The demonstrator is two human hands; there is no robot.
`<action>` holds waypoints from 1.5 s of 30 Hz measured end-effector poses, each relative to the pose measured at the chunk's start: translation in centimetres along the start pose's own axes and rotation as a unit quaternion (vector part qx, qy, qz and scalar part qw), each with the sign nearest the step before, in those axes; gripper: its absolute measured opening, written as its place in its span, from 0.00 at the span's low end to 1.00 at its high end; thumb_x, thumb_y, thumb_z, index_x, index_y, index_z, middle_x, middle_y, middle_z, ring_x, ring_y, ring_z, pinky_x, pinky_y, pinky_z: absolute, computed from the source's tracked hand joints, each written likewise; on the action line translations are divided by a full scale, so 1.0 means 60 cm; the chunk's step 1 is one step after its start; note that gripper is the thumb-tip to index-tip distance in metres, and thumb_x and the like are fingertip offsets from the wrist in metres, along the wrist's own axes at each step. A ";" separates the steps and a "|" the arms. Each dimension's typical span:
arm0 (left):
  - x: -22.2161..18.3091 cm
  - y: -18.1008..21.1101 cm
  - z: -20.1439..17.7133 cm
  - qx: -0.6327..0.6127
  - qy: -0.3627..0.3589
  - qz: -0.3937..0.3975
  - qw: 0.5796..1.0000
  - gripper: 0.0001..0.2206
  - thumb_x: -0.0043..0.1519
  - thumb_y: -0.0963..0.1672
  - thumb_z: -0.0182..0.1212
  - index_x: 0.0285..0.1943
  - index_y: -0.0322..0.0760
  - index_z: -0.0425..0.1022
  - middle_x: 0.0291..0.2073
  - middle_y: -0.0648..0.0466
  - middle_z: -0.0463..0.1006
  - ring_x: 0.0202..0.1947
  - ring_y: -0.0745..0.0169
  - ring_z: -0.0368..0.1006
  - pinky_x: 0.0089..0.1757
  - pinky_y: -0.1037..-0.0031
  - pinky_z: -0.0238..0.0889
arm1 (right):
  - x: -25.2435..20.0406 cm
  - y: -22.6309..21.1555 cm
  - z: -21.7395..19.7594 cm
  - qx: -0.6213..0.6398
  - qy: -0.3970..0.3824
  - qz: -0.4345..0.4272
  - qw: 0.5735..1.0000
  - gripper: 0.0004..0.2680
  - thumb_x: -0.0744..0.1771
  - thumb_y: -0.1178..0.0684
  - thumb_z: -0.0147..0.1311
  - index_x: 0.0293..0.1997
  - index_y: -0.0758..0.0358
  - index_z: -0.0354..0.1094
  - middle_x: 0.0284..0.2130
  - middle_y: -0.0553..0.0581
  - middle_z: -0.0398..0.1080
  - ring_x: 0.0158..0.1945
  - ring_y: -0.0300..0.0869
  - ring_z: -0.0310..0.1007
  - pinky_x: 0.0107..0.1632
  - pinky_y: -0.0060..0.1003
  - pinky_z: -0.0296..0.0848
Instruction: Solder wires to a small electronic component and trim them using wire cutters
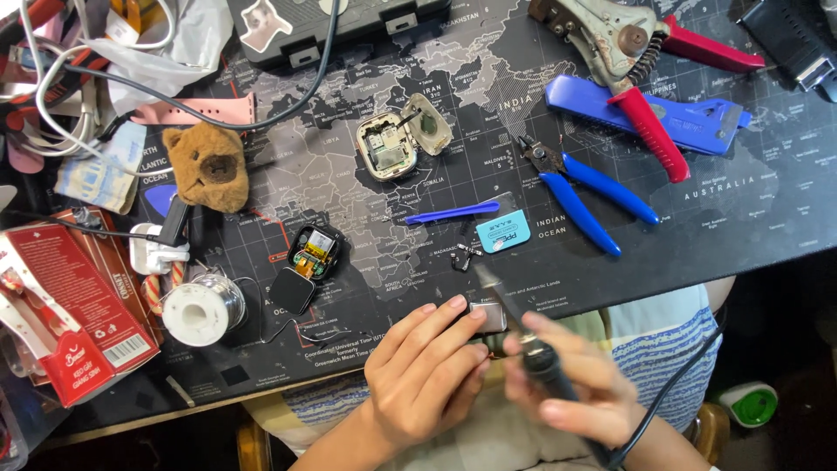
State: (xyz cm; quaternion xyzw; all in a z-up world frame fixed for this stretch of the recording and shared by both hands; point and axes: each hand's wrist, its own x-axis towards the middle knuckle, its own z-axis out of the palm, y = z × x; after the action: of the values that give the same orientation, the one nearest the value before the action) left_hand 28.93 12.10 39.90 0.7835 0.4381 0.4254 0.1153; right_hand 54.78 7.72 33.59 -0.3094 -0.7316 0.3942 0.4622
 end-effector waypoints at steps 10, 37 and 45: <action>-0.013 0.002 -0.014 0.052 0.005 0.007 0.999 0.10 0.75 0.43 0.53 0.46 0.35 0.80 0.53 0.42 0.87 0.55 0.43 0.87 0.56 0.59 0.75 | 0.120 -0.001 0.031 -0.179 0.035 -0.156 0.971 0.21 0.68 0.68 0.66 0.61 0.53 0.56 0.54 0.66 0.68 0.56 0.64 0.88 0.67 0.67 0.85; 0.005 0.013 -0.043 -0.165 -0.007 -0.097 0.981 0.11 0.77 0.42 0.50 0.45 0.29 0.74 0.61 0.30 0.81 0.48 0.40 0.86 0.51 0.58 0.74 | 0.095 0.014 0.066 -0.183 0.140 -0.135 0.964 0.25 0.67 0.66 0.69 0.62 0.54 0.49 0.58 0.68 0.66 0.44 0.54 0.89 0.54 0.53 0.94; 0.009 0.016 -0.044 -0.226 -0.050 -0.137 0.963 0.06 0.75 0.40 0.53 0.50 0.28 0.74 0.59 0.34 0.83 0.58 0.40 0.85 0.57 0.59 0.78 | 0.097 0.019 0.070 -0.184 0.153 -0.132 0.962 0.25 0.67 0.60 0.72 0.64 0.53 0.52 0.60 0.67 0.63 0.49 0.60 0.87 0.60 0.61 0.90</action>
State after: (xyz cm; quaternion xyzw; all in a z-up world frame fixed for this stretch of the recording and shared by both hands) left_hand 27.61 11.45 42.39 0.6902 0.4271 0.4533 0.3684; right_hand 48.79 11.84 34.07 -0.3466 -0.7465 0.1365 0.5513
